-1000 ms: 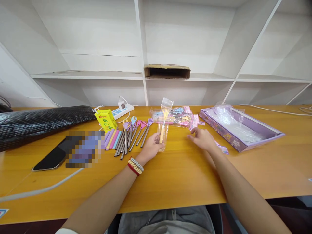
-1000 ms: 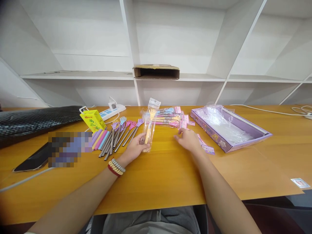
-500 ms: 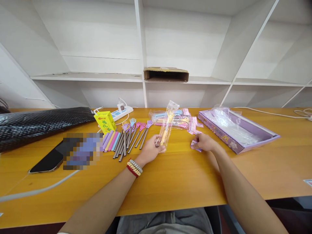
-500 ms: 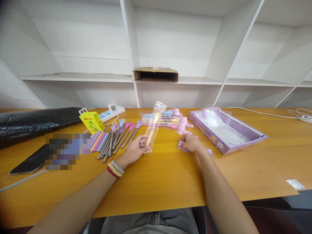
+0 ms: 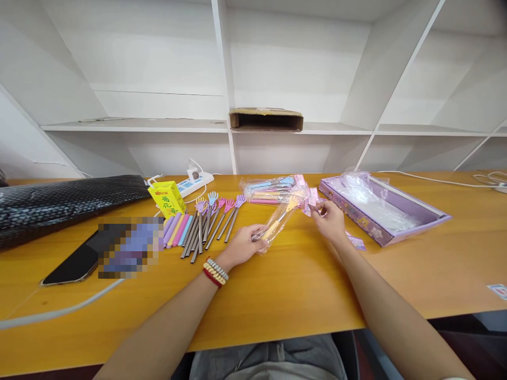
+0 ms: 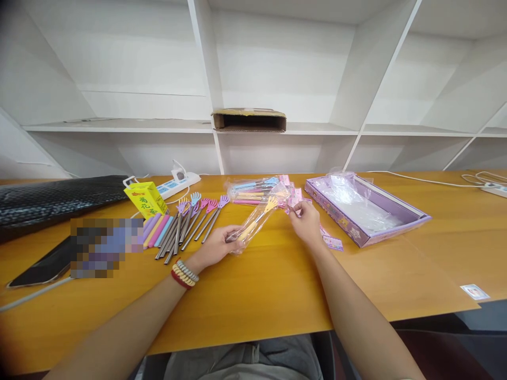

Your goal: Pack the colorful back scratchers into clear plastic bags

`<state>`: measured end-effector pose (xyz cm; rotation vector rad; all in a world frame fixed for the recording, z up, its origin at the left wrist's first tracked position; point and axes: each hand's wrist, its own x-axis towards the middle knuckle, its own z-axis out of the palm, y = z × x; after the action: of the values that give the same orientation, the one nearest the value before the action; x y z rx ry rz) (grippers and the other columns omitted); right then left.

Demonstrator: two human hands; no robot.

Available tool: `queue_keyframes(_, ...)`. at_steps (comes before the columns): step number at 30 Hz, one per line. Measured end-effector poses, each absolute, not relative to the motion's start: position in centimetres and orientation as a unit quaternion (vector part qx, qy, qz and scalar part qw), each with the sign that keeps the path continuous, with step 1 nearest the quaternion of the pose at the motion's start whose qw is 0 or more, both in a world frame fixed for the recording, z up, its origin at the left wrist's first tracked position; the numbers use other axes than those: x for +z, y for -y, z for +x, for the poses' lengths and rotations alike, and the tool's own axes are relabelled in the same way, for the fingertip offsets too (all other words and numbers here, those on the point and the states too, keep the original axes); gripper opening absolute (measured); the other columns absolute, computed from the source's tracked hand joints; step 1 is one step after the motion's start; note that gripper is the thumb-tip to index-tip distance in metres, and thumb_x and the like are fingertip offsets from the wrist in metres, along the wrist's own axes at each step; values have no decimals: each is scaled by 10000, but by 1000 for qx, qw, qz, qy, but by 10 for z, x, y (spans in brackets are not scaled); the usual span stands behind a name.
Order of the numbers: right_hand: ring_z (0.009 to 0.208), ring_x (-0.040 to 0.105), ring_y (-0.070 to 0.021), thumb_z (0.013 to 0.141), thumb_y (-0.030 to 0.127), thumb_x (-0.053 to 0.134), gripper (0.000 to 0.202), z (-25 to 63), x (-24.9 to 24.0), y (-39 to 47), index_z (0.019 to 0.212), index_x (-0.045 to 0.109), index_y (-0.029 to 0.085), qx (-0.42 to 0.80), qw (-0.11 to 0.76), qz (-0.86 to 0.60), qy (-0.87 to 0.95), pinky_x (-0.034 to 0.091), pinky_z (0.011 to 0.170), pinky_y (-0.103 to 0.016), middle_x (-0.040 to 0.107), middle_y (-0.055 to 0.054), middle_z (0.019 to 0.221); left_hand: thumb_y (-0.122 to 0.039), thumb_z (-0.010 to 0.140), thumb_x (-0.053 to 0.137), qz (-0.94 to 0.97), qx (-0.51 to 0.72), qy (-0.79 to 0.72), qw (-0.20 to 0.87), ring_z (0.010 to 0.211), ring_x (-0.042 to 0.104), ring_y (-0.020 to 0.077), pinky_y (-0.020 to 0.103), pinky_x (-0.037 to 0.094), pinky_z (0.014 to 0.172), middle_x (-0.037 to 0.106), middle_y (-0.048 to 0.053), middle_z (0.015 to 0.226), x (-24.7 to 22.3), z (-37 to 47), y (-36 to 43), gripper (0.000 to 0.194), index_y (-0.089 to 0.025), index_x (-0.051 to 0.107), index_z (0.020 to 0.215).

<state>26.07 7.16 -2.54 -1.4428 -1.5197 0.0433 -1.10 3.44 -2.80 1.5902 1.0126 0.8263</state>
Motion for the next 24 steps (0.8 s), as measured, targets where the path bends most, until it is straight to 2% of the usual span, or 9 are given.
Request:
queue_keyframes(5,892,547,-202,714,297,578,109,258,-29,-74,685,558,194,-40,562,-535,630,454,742,-343,557,-71,916,-224,711,604,692,344,-402,491,655,593,157,265,477,612,653,47,800,-21,-8,-28,420,-131,601,1121)
queue_keyframes(11,1046,528,-226,765,368,543,178,254,-30,-73,751,544,191,-3,547,-571,613,461,797,-343,560,-120,1090,-159,701,549,744,327,-388,434,616,575,149,244,456,594,672,25,767,-13,-7,-21,418,-184,654,1105)
queue_keyframes(13,999,554,-216,779,412,524,218,255,-31,-73,774,524,194,36,539,-594,596,455,792,-328,596,-107,1052,-145,691,540,757,318,-385,422,596,574,149,239,450,582,674,16,745,-11,-8,-20,434,-202,662,1104)
queue_keyframes(15,844,584,-187,792,462,497,267,257,-32,-75,785,503,196,79,533,-619,572,451,730,-297,631,-78,909,-139,686,536,762,316,-386,413,590,579,152,238,451,583,676,11,725,-11,-8,-20,441,-206,666,1102)
queue_keyframes(18,646,545,-147,788,497,486,303,262,-34,-80,792,480,194,120,541,-639,533,426,627,-264,598,-24,701,-145,686,545,766,323,-383,404,624,598,163,246,464,607,688,18,758,-12,-8,-21,423,-203,672,1086)
queue_keyframes(24,640,580,-152,694,444,593,331,271,-39,-90,857,472,182,206,641,-588,447,461,585,-269,613,-28,736,-195,672,614,710,375,-444,399,669,614,173,267,476,620,685,58,858,-17,-9,-27,409,-162,648,1078)
